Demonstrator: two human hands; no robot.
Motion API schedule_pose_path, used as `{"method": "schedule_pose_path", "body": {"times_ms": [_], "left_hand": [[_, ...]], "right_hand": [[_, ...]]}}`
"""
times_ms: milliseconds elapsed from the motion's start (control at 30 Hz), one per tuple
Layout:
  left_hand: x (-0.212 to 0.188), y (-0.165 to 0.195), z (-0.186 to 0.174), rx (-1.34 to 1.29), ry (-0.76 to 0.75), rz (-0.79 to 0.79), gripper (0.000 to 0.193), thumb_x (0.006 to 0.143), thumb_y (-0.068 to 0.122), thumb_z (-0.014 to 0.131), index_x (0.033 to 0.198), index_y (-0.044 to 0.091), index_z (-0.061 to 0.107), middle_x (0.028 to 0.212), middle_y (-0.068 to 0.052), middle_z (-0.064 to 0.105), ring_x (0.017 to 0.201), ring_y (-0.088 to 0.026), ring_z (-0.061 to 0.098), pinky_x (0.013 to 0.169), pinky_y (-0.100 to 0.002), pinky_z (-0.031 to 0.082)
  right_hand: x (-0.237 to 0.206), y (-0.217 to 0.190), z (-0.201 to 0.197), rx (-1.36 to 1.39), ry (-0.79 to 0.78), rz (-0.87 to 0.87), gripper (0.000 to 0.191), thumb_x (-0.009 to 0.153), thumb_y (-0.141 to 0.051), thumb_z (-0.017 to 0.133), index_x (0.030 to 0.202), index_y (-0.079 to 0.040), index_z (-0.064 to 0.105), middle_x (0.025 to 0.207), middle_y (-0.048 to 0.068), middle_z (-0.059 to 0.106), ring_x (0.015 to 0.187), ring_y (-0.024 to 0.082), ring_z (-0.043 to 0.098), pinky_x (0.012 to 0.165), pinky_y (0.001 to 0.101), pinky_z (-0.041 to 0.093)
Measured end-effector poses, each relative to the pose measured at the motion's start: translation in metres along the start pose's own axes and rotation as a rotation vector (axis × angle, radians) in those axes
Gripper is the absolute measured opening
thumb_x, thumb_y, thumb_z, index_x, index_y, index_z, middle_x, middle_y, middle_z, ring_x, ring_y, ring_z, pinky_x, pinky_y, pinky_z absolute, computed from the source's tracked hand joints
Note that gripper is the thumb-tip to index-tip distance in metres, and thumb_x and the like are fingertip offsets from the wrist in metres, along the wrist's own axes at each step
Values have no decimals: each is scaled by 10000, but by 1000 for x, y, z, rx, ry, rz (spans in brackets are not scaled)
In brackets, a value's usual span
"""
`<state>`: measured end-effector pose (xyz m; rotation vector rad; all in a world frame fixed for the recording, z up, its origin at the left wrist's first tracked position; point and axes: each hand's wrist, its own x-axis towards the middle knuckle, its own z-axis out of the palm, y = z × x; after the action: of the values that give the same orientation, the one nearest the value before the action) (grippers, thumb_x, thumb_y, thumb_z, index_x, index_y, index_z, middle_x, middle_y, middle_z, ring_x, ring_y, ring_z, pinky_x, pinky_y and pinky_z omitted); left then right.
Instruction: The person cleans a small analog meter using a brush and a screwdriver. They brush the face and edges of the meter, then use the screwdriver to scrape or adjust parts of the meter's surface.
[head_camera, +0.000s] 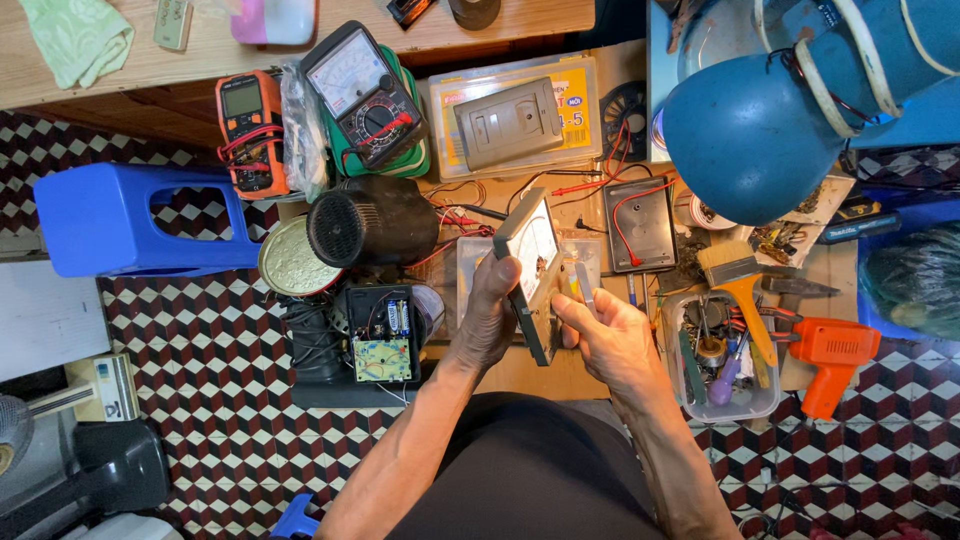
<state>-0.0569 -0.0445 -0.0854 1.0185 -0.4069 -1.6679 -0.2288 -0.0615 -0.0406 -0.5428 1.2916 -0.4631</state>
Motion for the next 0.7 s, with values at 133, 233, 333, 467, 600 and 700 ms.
{"method": "schedule_pose_path", "body": {"times_ms": [133, 233, 333, 467, 600, 700], "left_hand": [[0, 0, 3, 55, -11, 37, 1097, 756, 679, 823, 1504, -28, 443, 1203, -94, 598, 1126, -179, 581, 965, -354, 491], [0, 3, 8, 85, -25, 46, 1163, 724, 649, 835, 1586, 25, 368, 1299, -91, 591, 1202, -176, 560, 1035, -340, 459], [3, 7, 11, 109, -42, 45, 1204, 716, 631, 830, 1624, 38, 309, 1401, -96, 568, 1281, -185, 549, 1097, -350, 441], [5, 8, 13, 172, -62, 65, 1225, 719, 649, 823, 1637, 27, 304, 1470, -98, 546, 1348, -183, 531, 1132, -346, 422], [4, 0, 9, 118, -59, -3, 1250, 694, 660, 832, 1636, 46, 285, 1392, -90, 565, 1282, -193, 544, 1095, -352, 441], [5, -9, 4, 76, -38, -2, 1203, 705, 684, 834, 1592, 29, 352, 1326, -101, 580, 1239, -210, 553, 1065, -371, 453]], "right_hand": [[-1, -2, -1, 18, -15, 0, 221, 895, -262, 704, 1001, -70, 684, 674, -29, 582, 395, 5, 320, 352, 201, 198], [0, -1, -3, -6, 2, -11, 200, 900, -240, 702, 996, -68, 670, 675, -17, 588, 407, 17, 334, 365, 203, 219], [3, 1, -4, -125, 46, -31, 199, 915, -250, 692, 994, -68, 686, 682, -11, 595, 463, 31, 377, 407, 211, 285], [5, 3, -6, -200, 63, -34, 203, 917, -256, 689, 1004, -73, 696, 702, -15, 617, 541, 42, 438, 459, 216, 343], [3, 3, -9, -211, 50, -78, 205, 902, -239, 694, 1017, -70, 676, 709, -12, 627, 564, 48, 468, 477, 216, 357], [1, 1, -9, -206, 45, -85, 212, 902, -232, 701, 1038, -70, 681, 714, -15, 625, 570, 47, 466, 488, 213, 351]]}}
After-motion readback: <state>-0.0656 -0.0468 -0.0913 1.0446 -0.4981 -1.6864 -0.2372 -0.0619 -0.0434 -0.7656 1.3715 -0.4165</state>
